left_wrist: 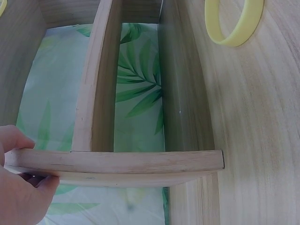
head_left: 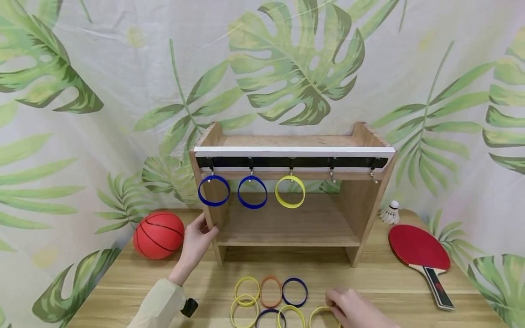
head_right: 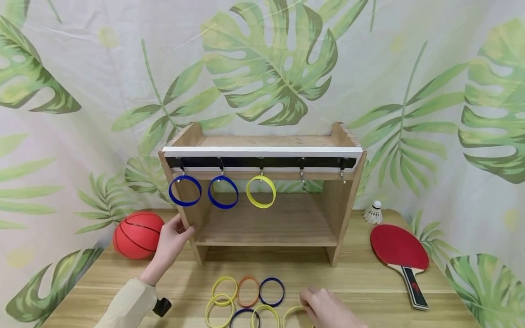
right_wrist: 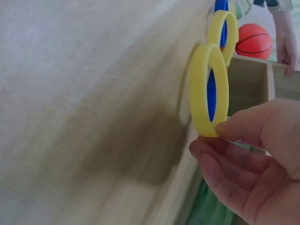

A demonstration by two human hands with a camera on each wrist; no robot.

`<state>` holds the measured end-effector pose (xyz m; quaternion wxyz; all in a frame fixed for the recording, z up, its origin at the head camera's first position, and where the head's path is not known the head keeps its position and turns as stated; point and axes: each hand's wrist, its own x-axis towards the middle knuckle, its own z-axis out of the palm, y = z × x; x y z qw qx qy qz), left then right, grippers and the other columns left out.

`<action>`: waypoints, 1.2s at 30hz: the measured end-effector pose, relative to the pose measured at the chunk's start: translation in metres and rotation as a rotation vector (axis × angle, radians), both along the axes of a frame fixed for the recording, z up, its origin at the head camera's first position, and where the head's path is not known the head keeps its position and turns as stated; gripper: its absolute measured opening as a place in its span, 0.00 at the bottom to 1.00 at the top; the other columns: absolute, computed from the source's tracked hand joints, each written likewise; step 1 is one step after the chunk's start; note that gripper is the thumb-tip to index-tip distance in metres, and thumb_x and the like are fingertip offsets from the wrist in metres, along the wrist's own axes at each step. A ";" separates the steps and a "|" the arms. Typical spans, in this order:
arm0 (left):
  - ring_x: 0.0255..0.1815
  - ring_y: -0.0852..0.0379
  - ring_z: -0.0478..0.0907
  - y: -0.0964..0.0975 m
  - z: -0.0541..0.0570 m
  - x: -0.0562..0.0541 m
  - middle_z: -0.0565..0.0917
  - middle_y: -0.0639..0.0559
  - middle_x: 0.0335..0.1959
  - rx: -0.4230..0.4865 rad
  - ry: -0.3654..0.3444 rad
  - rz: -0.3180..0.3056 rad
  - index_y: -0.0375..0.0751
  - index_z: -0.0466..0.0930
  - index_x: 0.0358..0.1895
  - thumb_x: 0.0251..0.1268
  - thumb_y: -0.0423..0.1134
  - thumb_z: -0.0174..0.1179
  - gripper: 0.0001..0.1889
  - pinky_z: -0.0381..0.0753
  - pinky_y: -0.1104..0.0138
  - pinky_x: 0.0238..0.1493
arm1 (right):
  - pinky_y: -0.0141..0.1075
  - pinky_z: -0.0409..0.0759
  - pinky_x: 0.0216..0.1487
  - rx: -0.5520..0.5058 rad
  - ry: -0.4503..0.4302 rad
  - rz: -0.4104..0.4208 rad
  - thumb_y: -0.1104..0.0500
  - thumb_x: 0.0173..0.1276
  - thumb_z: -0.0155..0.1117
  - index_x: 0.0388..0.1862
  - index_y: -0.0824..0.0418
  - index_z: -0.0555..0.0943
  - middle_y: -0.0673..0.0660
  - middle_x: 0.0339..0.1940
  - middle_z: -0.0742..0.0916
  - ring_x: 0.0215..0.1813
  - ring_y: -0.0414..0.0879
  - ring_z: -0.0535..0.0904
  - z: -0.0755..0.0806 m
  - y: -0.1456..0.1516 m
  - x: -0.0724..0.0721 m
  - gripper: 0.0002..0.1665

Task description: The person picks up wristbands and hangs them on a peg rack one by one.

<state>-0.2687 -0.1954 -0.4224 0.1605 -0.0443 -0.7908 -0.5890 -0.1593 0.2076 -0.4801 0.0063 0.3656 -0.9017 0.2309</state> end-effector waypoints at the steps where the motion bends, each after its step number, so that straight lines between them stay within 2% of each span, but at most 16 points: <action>1: 0.49 0.68 0.80 0.000 0.000 0.000 0.84 0.33 0.54 -0.002 0.000 0.001 0.34 0.78 0.61 0.60 0.23 0.57 0.23 0.79 0.83 0.45 | 0.20 0.68 0.26 -0.018 0.038 0.020 0.69 0.62 0.66 0.31 0.53 0.74 0.40 0.25 0.76 0.28 0.25 0.65 0.002 0.000 0.000 0.13; 6: 0.48 0.70 0.80 0.000 0.000 0.002 0.84 0.34 0.54 0.007 0.005 -0.007 0.34 0.78 0.61 0.60 0.23 0.57 0.23 0.79 0.82 0.45 | 0.19 0.69 0.27 -0.067 0.104 0.030 0.70 0.62 0.66 0.32 0.54 0.75 0.40 0.25 0.77 0.29 0.25 0.66 0.020 0.000 0.000 0.13; 8: 0.49 0.69 0.80 0.000 0.000 0.001 0.83 0.34 0.55 0.012 0.007 -0.010 0.34 0.78 0.61 0.60 0.23 0.57 0.23 0.79 0.82 0.45 | 0.17 0.68 0.28 -0.100 0.199 0.029 0.71 0.59 0.67 0.31 0.53 0.74 0.40 0.25 0.77 0.29 0.25 0.66 0.031 -0.001 0.000 0.15; 12: 0.51 0.64 0.81 -0.001 -0.001 0.000 0.83 0.34 0.56 0.007 0.006 -0.012 0.34 0.77 0.62 0.61 0.24 0.57 0.23 0.79 0.83 0.45 | 0.13 0.67 0.27 -0.189 0.469 0.027 0.76 0.48 0.70 0.29 0.54 0.74 0.43 0.25 0.77 0.29 0.27 0.69 0.055 -0.003 -0.005 0.20; 14: 0.52 0.63 0.81 -0.002 -0.001 0.000 0.83 0.34 0.55 0.003 0.009 -0.008 0.34 0.78 0.61 0.61 0.24 0.57 0.23 0.79 0.83 0.45 | 0.13 0.70 0.28 -0.204 0.550 0.001 0.75 0.46 0.71 0.30 0.54 0.75 0.43 0.26 0.79 0.29 0.28 0.72 0.070 -0.004 -0.009 0.20; 16: 0.50 0.66 0.81 -0.002 -0.001 0.000 0.83 0.34 0.55 0.003 0.014 -0.005 0.34 0.78 0.61 0.60 0.23 0.57 0.23 0.79 0.83 0.44 | 0.14 0.72 0.29 -0.218 0.583 -0.023 0.73 0.50 0.71 0.31 0.54 0.77 0.44 0.28 0.80 0.30 0.29 0.73 0.086 -0.004 -0.010 0.18; 18: 0.47 0.70 0.80 -0.002 -0.001 0.001 0.84 0.33 0.53 0.010 0.020 -0.003 0.34 0.79 0.59 0.59 0.23 0.57 0.22 0.79 0.83 0.44 | 0.15 0.74 0.30 -0.233 0.628 -0.035 0.67 0.62 0.68 0.32 0.55 0.78 0.44 0.29 0.82 0.30 0.30 0.75 0.102 -0.004 -0.012 0.08; 21: 0.46 0.71 0.80 -0.002 -0.001 0.001 0.84 0.32 0.52 0.015 0.032 -0.007 0.33 0.79 0.58 0.59 0.22 0.57 0.22 0.80 0.83 0.44 | 0.16 0.76 0.32 -0.256 0.671 -0.041 0.60 0.70 0.63 0.33 0.57 0.80 0.46 0.31 0.84 0.30 0.33 0.78 0.125 -0.002 -0.014 0.04; 23: 0.46 0.70 0.81 -0.002 -0.001 0.001 0.84 0.32 0.53 0.020 0.035 -0.010 0.32 0.79 0.59 0.59 0.22 0.57 0.22 0.80 0.82 0.44 | 0.16 0.78 0.34 -0.272 0.704 -0.046 0.63 0.67 0.65 0.34 0.59 0.81 0.48 0.33 0.85 0.31 0.36 0.80 0.140 -0.001 -0.017 0.02; 25: 0.47 0.70 0.81 -0.002 -0.001 0.001 0.83 0.32 0.53 0.022 0.032 -0.011 0.32 0.78 0.59 0.60 0.22 0.57 0.22 0.80 0.83 0.44 | 0.16 0.78 0.35 -0.293 0.721 -0.055 0.71 0.57 0.70 0.35 0.61 0.81 0.49 0.33 0.85 0.31 0.37 0.80 0.156 0.000 -0.020 0.09; 28: 0.47 0.70 0.80 -0.002 -0.001 0.001 0.83 0.32 0.54 0.021 0.021 -0.011 0.33 0.78 0.60 0.60 0.23 0.57 0.23 0.79 0.83 0.44 | 0.16 0.78 0.36 -0.341 0.757 -0.059 0.73 0.53 0.71 0.35 0.63 0.82 0.52 0.32 0.86 0.31 0.39 0.80 0.176 0.001 -0.027 0.12; 30: 0.48 0.70 0.80 -0.002 -0.001 0.000 0.83 0.33 0.55 0.015 0.016 -0.013 0.33 0.78 0.61 0.60 0.23 0.57 0.23 0.79 0.83 0.45 | 0.17 0.78 0.36 -0.368 0.784 -0.067 0.68 0.62 0.67 0.35 0.64 0.82 0.53 0.32 0.85 0.31 0.40 0.79 0.187 0.001 -0.032 0.03; 32: 0.49 0.69 0.80 -0.002 0.000 0.000 0.83 0.34 0.56 0.011 0.014 -0.015 0.34 0.77 0.62 0.61 0.24 0.57 0.23 0.79 0.83 0.45 | 0.19 0.79 0.36 -0.379 0.818 -0.077 0.65 0.67 0.64 0.35 0.65 0.82 0.54 0.31 0.85 0.31 0.41 0.79 0.197 0.000 -0.036 0.03; 34: 0.49 0.68 0.80 -0.002 0.000 -0.001 0.83 0.34 0.56 0.011 0.012 -0.018 0.34 0.77 0.62 0.61 0.24 0.57 0.23 0.79 0.83 0.45 | 0.21 0.79 0.36 -0.376 0.833 -0.095 0.64 0.67 0.63 0.35 0.64 0.82 0.54 0.31 0.85 0.32 0.41 0.79 0.205 -0.001 -0.039 0.03; 35: 0.49 0.68 0.80 -0.002 0.000 -0.001 0.83 0.34 0.56 0.013 0.011 -0.019 0.34 0.77 0.62 0.61 0.24 0.58 0.23 0.79 0.83 0.45 | 0.21 0.79 0.36 -0.368 0.840 -0.103 0.67 0.65 0.65 0.35 0.64 0.82 0.54 0.31 0.85 0.32 0.40 0.79 0.209 -0.002 -0.040 0.01; 36: 0.50 0.68 0.80 -0.002 -0.001 -0.001 0.83 0.34 0.56 0.014 0.009 -0.019 0.33 0.77 0.62 0.61 0.24 0.58 0.24 0.79 0.83 0.45 | 0.22 0.79 0.36 -0.362 0.851 -0.106 0.70 0.61 0.67 0.35 0.64 0.82 0.54 0.32 0.85 0.32 0.40 0.79 0.212 -0.003 -0.042 0.04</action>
